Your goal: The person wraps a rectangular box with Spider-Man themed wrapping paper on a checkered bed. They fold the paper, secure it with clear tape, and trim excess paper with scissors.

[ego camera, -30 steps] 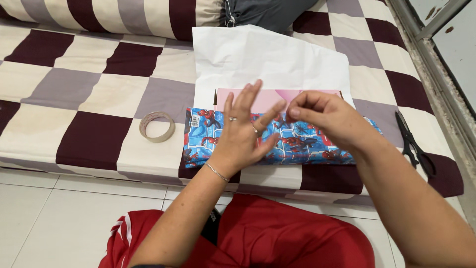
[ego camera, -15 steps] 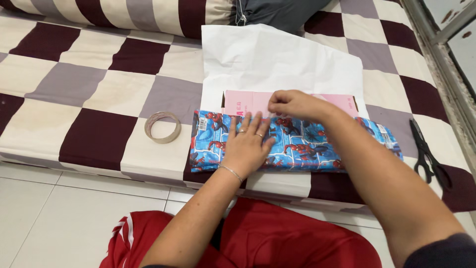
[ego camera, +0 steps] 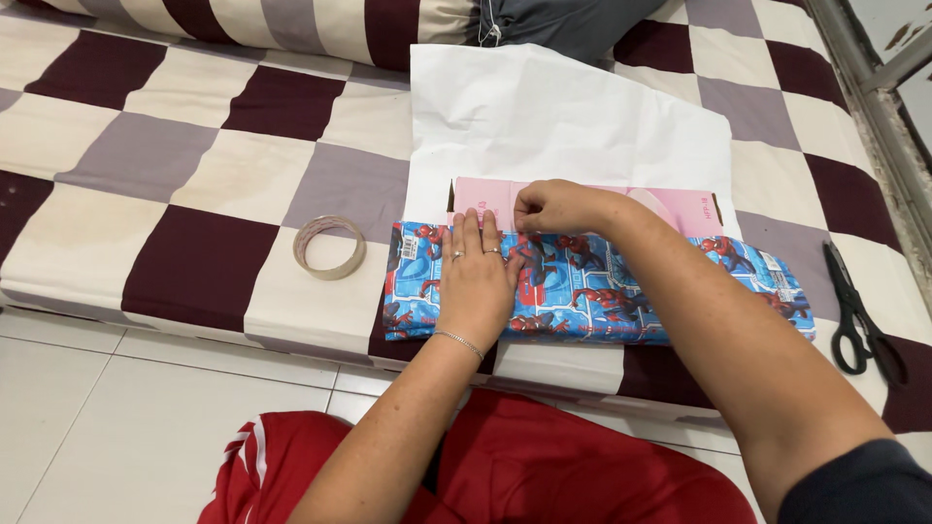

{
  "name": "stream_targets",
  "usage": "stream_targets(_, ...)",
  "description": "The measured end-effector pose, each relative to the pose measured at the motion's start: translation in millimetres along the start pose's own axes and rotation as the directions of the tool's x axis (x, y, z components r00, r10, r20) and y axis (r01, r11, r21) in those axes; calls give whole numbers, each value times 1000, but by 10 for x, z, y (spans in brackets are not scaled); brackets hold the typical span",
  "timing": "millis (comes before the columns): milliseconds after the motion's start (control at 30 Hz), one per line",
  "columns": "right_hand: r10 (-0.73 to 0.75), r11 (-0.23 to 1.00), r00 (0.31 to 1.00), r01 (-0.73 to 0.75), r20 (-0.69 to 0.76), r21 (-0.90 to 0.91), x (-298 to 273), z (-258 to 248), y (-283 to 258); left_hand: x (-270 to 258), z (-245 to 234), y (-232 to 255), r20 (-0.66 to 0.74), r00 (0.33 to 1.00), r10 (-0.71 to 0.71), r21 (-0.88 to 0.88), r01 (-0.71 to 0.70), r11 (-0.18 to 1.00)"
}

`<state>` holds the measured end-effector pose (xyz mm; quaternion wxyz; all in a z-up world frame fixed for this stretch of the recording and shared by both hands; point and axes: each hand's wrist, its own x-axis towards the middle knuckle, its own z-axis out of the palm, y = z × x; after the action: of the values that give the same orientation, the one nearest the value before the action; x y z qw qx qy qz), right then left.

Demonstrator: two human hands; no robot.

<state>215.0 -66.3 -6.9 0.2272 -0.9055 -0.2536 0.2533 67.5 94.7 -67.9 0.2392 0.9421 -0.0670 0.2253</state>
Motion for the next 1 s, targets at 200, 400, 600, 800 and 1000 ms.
stream_targets(200,-3,996,998,-3,-59,-93,86,79,31,3,-17,8,1,1000,2,-18,-2,1000)
stream_targets(400,-110,958,983,66,-144,-279,105,160,7,6,-41,21,8,1000,10,-19,-9,1000)
stream_targets(600,50,972,979,-94,-199,-215,58,230,-74,1,-99,53,59,998,5,-10,-5,1000)
stream_targets(800,23,974,935,-101,-355,-203,-104,143,-49,-24,-58,23,17,999,28,-13,-28,1000)
stream_targets(1000,33,995,937,-62,-347,-73,-233,99,78,-19,26,17,23,1000,21,82,-23,996)
